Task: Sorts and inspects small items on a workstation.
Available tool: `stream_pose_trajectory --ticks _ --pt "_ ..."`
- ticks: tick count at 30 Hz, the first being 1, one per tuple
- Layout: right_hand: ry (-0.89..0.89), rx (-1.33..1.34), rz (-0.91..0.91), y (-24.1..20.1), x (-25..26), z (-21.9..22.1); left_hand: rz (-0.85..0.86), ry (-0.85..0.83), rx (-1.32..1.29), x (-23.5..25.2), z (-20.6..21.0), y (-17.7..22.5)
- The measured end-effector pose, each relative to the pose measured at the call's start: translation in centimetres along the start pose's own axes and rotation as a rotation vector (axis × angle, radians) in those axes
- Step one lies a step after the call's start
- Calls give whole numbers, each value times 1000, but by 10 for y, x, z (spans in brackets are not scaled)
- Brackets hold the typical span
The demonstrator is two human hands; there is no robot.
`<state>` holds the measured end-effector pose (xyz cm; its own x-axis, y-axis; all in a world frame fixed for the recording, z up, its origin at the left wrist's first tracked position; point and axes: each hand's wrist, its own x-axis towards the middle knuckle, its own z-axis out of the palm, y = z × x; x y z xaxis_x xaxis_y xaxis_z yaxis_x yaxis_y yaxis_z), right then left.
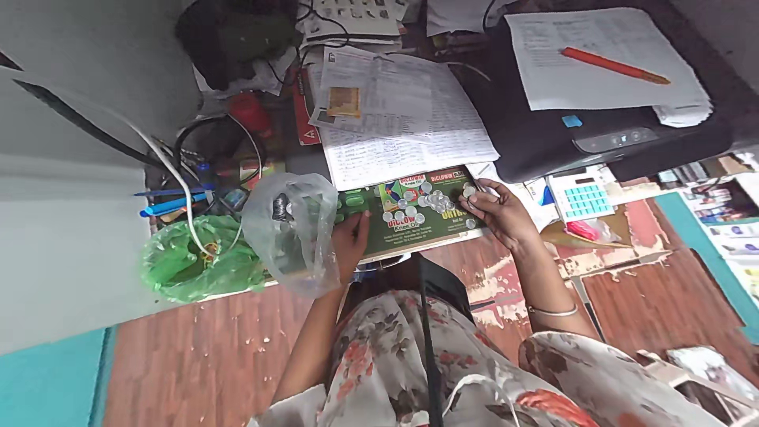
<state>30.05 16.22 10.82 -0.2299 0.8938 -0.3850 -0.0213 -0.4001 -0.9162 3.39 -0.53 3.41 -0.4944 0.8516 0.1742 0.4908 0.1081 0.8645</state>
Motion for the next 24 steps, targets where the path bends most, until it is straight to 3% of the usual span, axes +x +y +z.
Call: stream_pose_trajectory --ticks 7,12,14,16,20,24 --pt "-33 -162 -66 8 3 8 -4 8 -20 0 0 -1" --pt "-19 -543 -278 14 6 15 -3 4 -7 0 0 -1" --pt "-33 -588 -272 14 6 19 2 7 -6 0 0 0" --pt "-60 -534 -179 10 6 19 3 -4 2 0 0 0" --pt "-126 -156 6 -3 3 9 -10 -2 20 1 -1 0" --pt "-179 -129 3 -5 1 0 0 3 22 0 0 -2"
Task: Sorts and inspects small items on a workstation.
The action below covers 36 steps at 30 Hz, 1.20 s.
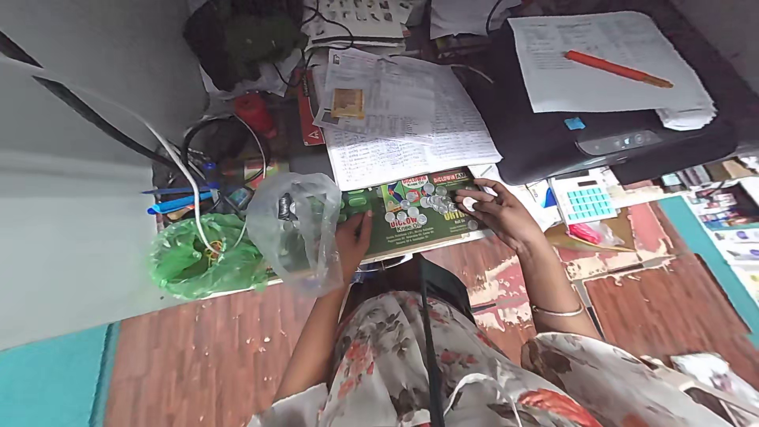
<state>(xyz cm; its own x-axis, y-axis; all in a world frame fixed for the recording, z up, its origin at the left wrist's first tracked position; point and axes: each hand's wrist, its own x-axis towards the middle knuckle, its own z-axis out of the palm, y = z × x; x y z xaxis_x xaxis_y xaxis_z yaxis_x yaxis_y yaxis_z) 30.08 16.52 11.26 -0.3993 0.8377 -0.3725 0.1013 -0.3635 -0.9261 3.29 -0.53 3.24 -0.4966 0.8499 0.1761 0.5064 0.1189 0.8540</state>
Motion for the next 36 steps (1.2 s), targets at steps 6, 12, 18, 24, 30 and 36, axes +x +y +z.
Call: stream_pose_trajectory --ticks 6,12,18,24,30,36 --pt "19 -87 -51 3 2 6 -7 8 -48 0 -1 3" --pt "150 -471 -322 12 9 20 4 13 -45 0 0 2" --pt "136 -1166 -668 28 -2 30 -7 -9 -6 0 -3 4" --pt "285 -126 -324 15 -5 11 -11 -14 30 -1 -2 2" --pt "238 311 -104 8 -4 6 -25 -20 11 0 -1 5" --pt "197 224 -107 11 -4 6 -29 -26 -24 0 -3 5"
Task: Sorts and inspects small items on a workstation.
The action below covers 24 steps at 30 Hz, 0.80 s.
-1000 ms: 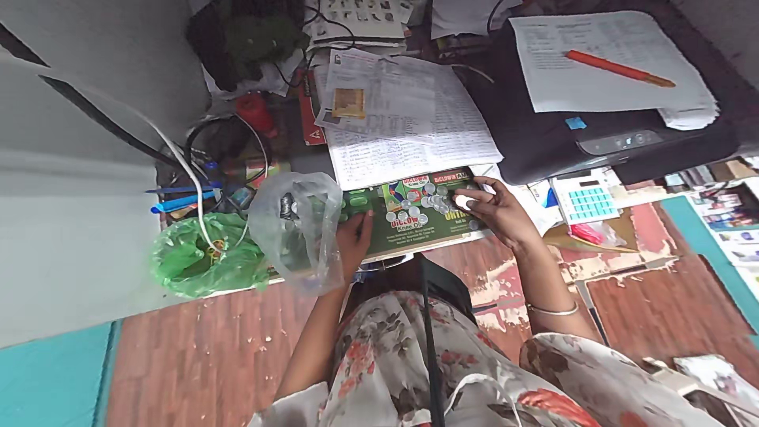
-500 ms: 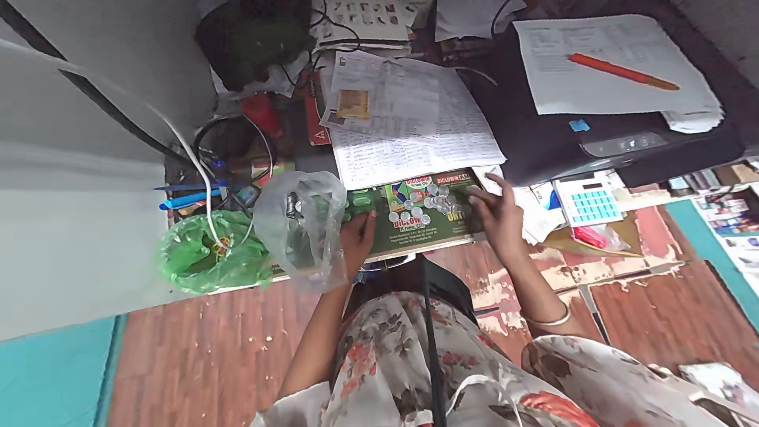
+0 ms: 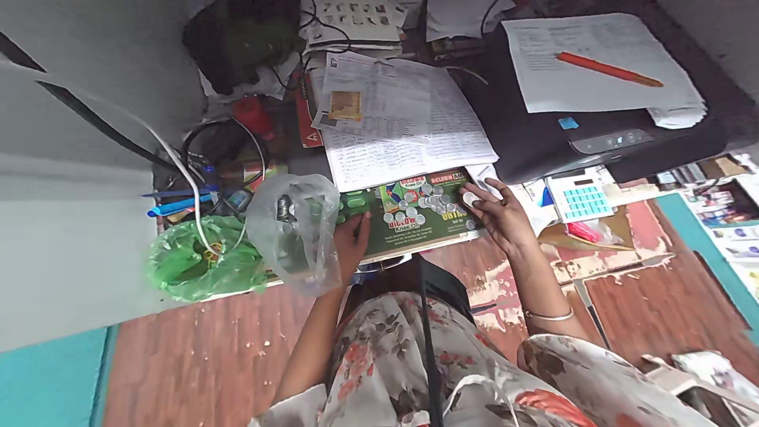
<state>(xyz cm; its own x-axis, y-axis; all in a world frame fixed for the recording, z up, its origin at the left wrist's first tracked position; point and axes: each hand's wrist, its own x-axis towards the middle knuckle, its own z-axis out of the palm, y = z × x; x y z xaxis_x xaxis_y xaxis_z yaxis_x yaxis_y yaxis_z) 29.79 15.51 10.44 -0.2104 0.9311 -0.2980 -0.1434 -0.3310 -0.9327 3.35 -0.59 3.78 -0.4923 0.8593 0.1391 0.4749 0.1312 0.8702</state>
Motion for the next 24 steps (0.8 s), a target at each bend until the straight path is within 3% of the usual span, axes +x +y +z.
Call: stream_pose_trajectory --ticks 9,15,19,21,24 --pt "-28 -582 -300 14 13 17 20 13 1 1 0 -2" --pt "-2 -141 -69 2 11 4 36 25 -19 -1 2 -6" --pt "-14 -83 -79 0 11 0 17 10 -8 0 0 -4" --pt "-18 -245 -213 5 11 -1 24 13 -16 0 1 -5" --pt "33 -914 -623 17 9 4 19 12 -12 0 1 -3"
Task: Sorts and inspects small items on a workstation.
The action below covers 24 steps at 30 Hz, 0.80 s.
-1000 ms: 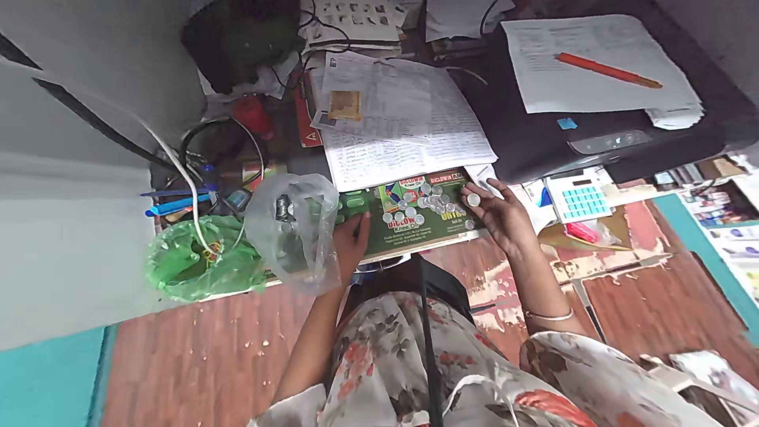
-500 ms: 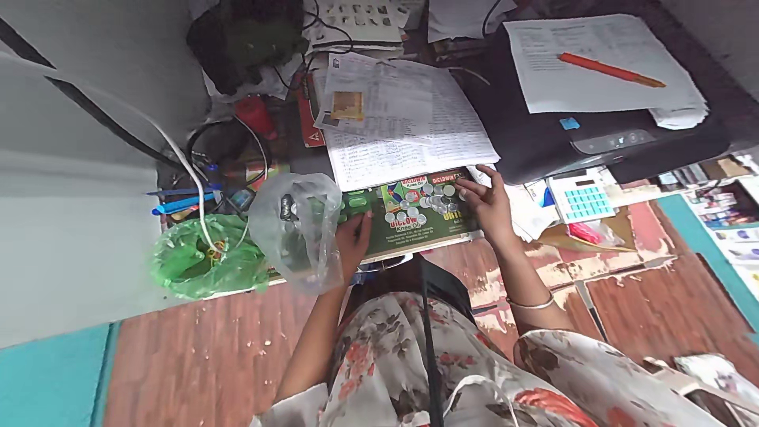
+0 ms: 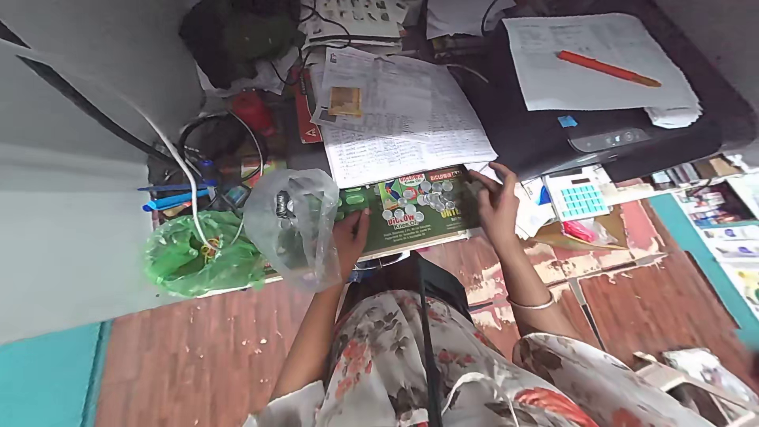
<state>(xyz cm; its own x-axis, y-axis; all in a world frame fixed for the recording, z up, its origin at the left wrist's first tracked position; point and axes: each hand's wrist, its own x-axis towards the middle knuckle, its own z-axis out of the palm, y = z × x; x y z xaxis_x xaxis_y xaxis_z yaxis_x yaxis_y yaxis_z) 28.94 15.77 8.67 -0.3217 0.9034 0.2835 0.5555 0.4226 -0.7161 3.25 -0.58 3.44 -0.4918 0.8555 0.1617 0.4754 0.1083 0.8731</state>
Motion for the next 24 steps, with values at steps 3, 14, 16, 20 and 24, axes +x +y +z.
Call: stream_pose_trajectory --ticks 3,14,16,20,24 --pt "-156 -255 -148 -8 -5 10 -13 -13 -18 -1 0 2" --pt "44 -166 60 26 -51 -42 -35 25 -47 -2 0 1" --pt "20 -201 64 25 -60 -40 -85 52 -121 -5 -1 7" --pt "-62 -238 29 22 -68 -25 -396 -32 -564 -13 2 38" --pt "-36 -225 14 18 -50 -11 -837 -266 -1291 -12 -1 66"
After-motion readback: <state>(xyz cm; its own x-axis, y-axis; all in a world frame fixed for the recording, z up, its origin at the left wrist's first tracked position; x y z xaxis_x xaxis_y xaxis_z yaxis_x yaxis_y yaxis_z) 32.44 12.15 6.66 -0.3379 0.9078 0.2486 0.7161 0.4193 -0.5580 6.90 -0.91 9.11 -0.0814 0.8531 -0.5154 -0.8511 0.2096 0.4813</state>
